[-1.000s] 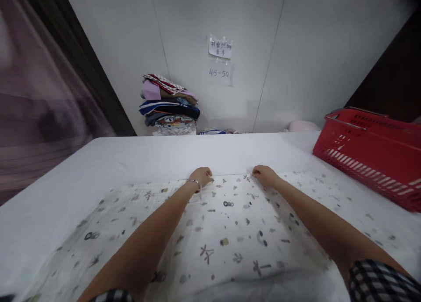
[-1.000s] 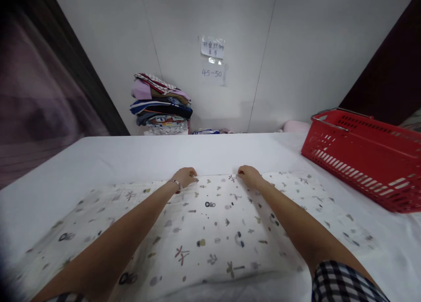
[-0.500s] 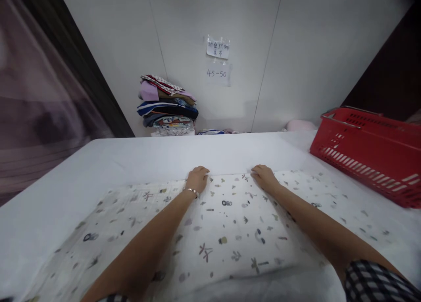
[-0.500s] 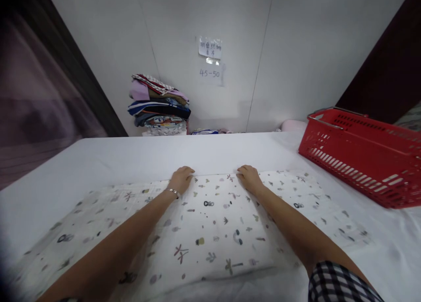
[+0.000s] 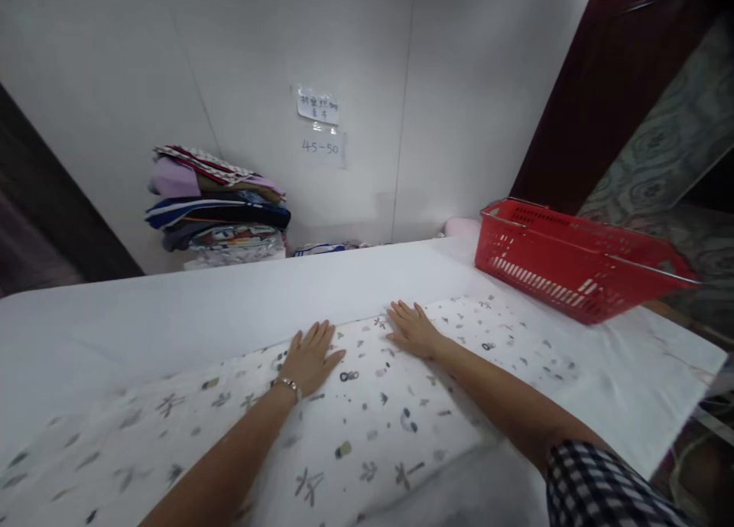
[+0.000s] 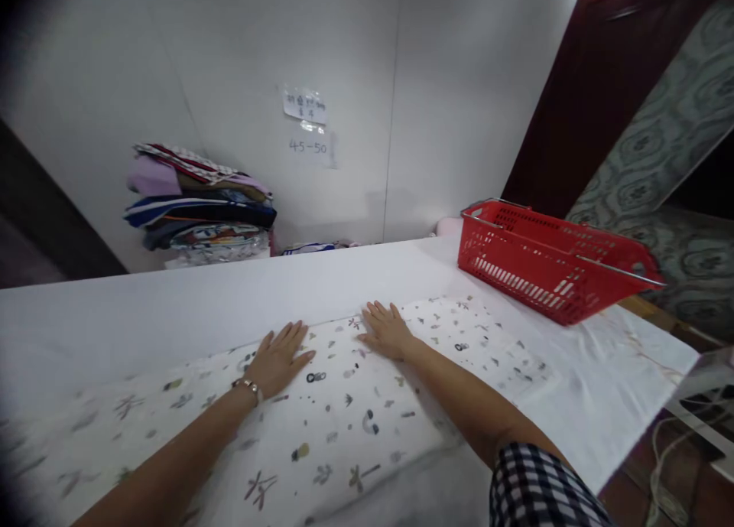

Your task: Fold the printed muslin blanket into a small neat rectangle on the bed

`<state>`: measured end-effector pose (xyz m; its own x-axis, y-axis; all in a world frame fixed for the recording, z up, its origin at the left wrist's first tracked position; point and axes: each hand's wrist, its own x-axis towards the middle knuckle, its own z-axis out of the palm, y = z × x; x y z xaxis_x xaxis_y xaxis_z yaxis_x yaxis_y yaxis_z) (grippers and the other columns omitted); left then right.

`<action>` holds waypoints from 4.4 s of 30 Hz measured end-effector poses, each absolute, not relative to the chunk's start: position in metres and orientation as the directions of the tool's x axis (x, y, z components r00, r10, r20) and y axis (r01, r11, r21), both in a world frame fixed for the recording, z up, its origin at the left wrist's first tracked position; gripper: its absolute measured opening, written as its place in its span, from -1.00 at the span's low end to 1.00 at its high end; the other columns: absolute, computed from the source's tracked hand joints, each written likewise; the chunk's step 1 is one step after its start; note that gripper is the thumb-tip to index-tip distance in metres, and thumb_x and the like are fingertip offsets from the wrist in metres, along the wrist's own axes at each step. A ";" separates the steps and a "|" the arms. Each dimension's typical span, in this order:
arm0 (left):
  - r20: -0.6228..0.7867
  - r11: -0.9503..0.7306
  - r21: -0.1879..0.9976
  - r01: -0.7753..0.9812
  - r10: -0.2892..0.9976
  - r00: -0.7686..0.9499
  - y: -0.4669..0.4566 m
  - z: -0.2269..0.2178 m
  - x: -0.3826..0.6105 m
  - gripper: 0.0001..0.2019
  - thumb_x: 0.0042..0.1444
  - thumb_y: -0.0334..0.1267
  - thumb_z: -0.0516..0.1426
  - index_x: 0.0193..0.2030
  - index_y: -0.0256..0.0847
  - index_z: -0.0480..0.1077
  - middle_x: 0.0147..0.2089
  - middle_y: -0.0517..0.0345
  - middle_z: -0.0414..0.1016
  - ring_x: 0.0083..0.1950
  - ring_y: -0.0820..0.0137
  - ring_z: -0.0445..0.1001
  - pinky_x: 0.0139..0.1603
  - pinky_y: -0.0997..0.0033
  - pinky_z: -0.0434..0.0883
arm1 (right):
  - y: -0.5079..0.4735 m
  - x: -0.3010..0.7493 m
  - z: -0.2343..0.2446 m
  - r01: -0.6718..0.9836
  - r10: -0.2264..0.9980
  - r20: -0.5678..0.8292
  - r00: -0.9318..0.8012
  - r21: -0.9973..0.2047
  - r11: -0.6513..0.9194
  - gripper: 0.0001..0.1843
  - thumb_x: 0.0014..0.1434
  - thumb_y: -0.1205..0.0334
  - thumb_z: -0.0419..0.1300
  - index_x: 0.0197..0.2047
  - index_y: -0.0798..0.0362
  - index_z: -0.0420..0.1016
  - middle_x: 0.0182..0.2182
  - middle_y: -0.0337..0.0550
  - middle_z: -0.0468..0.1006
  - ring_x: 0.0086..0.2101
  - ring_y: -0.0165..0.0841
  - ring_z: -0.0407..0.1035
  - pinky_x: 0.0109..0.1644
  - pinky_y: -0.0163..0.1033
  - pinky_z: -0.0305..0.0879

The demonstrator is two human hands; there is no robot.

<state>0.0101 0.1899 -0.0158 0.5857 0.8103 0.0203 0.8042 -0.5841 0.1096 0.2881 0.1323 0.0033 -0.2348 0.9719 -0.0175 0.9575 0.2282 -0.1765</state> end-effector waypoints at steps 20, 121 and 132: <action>0.075 -0.581 0.118 0.805 0.814 0.576 0.196 -0.018 0.009 -0.41 0.17 0.03 -0.19 0.27 -0.20 0.03 0.31 0.08 0.02 0.33 0.25 -0.07 0.27 0.06 -0.09 | 0.115 0.433 -0.003 0.946 0.956 0.164 0.243 -0.258 -0.197 -0.53 0.25 0.23 -0.17 0.19 0.09 0.21 0.19 -0.10 0.17 0.20 -0.33 -0.06 0.24 -0.14 -0.11; 0.179 -0.494 0.238 0.836 0.868 0.462 0.219 -0.015 0.029 -0.55 0.13 -0.05 -0.12 0.06 -0.19 0.34 0.08 0.04 0.35 0.13 0.25 0.25 0.16 0.20 0.18 | 0.069 0.515 0.038 0.705 0.706 0.380 0.598 -0.668 -0.238 -0.62 0.00 -0.02 0.05 -0.25 0.11 0.35 -0.39 -0.17 0.45 -0.37 -0.36 0.31 -0.29 -0.29 0.24; 0.239 -0.661 0.256 0.706 0.751 0.616 0.218 -0.006 0.029 -0.59 0.11 -0.04 -0.09 0.00 -0.16 0.34 0.03 0.08 0.40 0.08 0.25 0.30 0.13 0.20 0.21 | -0.046 0.446 0.152 0.452 0.673 0.399 0.622 -0.886 0.108 -0.64 -0.09 0.00 0.28 -0.28 0.05 0.44 -0.46 -0.25 0.45 -0.50 -0.47 0.27 -0.48 -0.40 0.17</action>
<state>0.0287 0.2176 -0.0059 0.6158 0.7506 0.2394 0.7057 -0.6606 0.2560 0.4461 -0.0460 0.1519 0.6224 0.6733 0.3992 0.4516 0.1078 -0.8857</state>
